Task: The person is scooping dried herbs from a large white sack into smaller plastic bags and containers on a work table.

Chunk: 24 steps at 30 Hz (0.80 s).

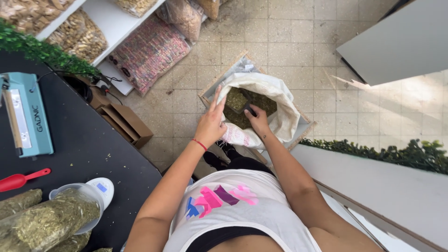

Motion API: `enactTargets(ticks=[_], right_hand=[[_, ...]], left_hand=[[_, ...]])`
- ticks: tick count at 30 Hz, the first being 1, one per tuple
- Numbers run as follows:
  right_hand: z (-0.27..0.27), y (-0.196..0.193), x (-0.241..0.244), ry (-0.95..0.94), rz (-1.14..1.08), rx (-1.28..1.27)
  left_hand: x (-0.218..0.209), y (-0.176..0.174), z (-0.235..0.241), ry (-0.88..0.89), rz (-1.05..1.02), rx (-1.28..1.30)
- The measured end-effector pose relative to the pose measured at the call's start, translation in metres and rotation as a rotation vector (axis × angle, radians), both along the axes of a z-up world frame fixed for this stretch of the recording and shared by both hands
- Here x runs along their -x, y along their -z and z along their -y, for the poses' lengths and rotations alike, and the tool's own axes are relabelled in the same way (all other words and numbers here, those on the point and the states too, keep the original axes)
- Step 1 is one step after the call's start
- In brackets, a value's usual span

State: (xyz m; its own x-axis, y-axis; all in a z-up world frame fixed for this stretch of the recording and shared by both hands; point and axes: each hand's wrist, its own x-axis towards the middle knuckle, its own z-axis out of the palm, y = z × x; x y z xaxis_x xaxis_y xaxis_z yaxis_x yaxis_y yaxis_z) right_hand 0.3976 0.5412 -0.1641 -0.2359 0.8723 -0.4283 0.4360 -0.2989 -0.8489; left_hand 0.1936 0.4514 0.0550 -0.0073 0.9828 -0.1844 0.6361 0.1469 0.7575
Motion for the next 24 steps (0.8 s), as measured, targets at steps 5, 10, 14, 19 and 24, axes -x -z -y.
enactTargets(ticks=[5, 10, 14, 19, 24], right_hand=[[0.014, -0.049, -0.005, 0.108, -0.106, -0.003], [0.032, -0.067, -0.043, 0.123, -0.045, -0.126], [0.049, -0.102, -0.064, 0.149, 0.029, -0.240], [0.053, -0.132, -0.071, 0.191, 0.048, -0.272], [0.043, -0.169, -0.055, 0.137, 0.023, -0.324]], left_hand=[[0.005, 0.003, -0.003, 0.004, -0.012, -0.025], [0.019, 0.017, -0.003, -0.004, 0.048, -0.123], [0.030, 0.025, -0.002, 0.024, 0.035, -0.149], [0.028, 0.015, 0.001, 0.040, 0.025, -0.135], [0.040, 0.006, 0.020, 0.022, 0.074, -0.149]])
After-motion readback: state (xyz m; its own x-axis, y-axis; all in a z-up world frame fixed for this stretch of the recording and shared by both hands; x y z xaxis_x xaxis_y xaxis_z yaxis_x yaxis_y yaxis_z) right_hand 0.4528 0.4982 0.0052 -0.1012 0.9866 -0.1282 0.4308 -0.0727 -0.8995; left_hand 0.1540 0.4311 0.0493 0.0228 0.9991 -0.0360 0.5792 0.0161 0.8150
